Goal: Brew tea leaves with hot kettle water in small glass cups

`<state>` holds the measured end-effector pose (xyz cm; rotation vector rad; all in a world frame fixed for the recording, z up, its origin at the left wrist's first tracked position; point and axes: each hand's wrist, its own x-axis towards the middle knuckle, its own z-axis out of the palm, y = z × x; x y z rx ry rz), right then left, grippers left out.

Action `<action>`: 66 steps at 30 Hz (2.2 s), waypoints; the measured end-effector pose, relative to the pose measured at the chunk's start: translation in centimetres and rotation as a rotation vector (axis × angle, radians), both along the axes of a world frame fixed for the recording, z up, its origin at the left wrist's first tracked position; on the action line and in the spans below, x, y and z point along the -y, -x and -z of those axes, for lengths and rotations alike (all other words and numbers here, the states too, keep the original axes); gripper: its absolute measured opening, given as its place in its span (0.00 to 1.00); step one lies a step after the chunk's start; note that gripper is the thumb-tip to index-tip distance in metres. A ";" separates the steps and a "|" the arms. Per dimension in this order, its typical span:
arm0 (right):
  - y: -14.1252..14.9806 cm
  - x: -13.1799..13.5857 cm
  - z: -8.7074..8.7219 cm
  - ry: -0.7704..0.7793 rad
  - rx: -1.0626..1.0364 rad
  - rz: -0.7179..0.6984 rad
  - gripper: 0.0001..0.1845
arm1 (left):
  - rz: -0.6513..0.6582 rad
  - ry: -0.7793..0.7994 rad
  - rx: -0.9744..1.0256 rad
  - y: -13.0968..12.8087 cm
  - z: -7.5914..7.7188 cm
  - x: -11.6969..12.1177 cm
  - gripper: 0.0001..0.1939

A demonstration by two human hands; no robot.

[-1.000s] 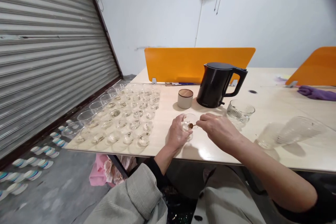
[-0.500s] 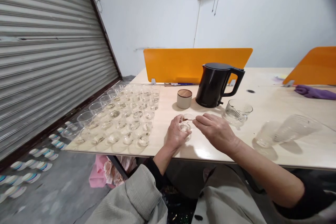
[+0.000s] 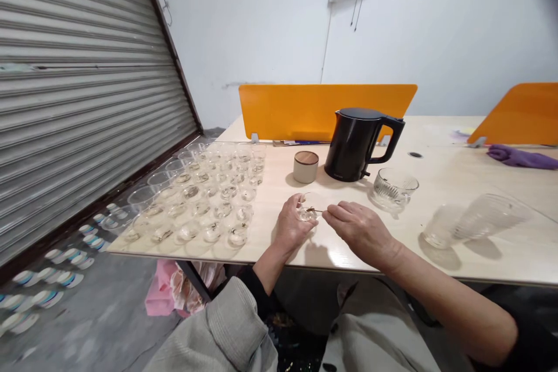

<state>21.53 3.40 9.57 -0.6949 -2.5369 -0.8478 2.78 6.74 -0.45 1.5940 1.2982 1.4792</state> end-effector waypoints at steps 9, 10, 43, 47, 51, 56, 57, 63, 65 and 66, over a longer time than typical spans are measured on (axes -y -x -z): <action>-0.3 -0.6 -0.4 0.019 0.010 -0.057 0.11 | -0.010 -0.058 -0.122 0.3 0.0 -0.1 0.29; -0.3 -0.6 -0.5 0.047 0.021 -0.046 0.11 | -0.012 -0.065 -0.139 0.3 0.0 -0.1 0.30; -1.6 0.8 -1.6 0.092 -0.011 -0.082 0.13 | 0.086 -0.212 -0.404 1.1 -0.9 0.5 0.39; -1.6 0.5 -1.7 0.041 -0.008 -0.100 0.15 | 0.086 -0.220 -0.425 1.2 -0.8 0.4 0.40; -1.5 0.3 -1.9 0.072 0.052 -0.123 0.13 | 0.076 -0.220 -0.412 1.2 -0.9 0.5 0.39; -1.3 0.5 -1.8 0.082 -0.011 -0.083 0.13 | 0.069 -0.215 -0.416 1.2 -1.0 0.5 0.40; -1.3 0.5 -1.7 0.083 -0.007 -0.084 0.13 | 0.069 -0.213 -0.414 1.2 -1.0 0.5 0.40; -1.4 1.0 -1.7 0.140 -0.055 0.021 0.15 | 0.060 -0.222 -0.404 1.2 -0.9 0.6 0.39; -1.3 1.2 -1.9 0.153 -0.065 0.018 0.16 | 0.072 -0.223 -0.390 1.1 -0.8 0.5 0.40; -1.2 1.2 -1.9 0.171 -0.066 0.006 0.16 | 0.081 -0.220 -0.373 1.1 -0.7 0.5 0.40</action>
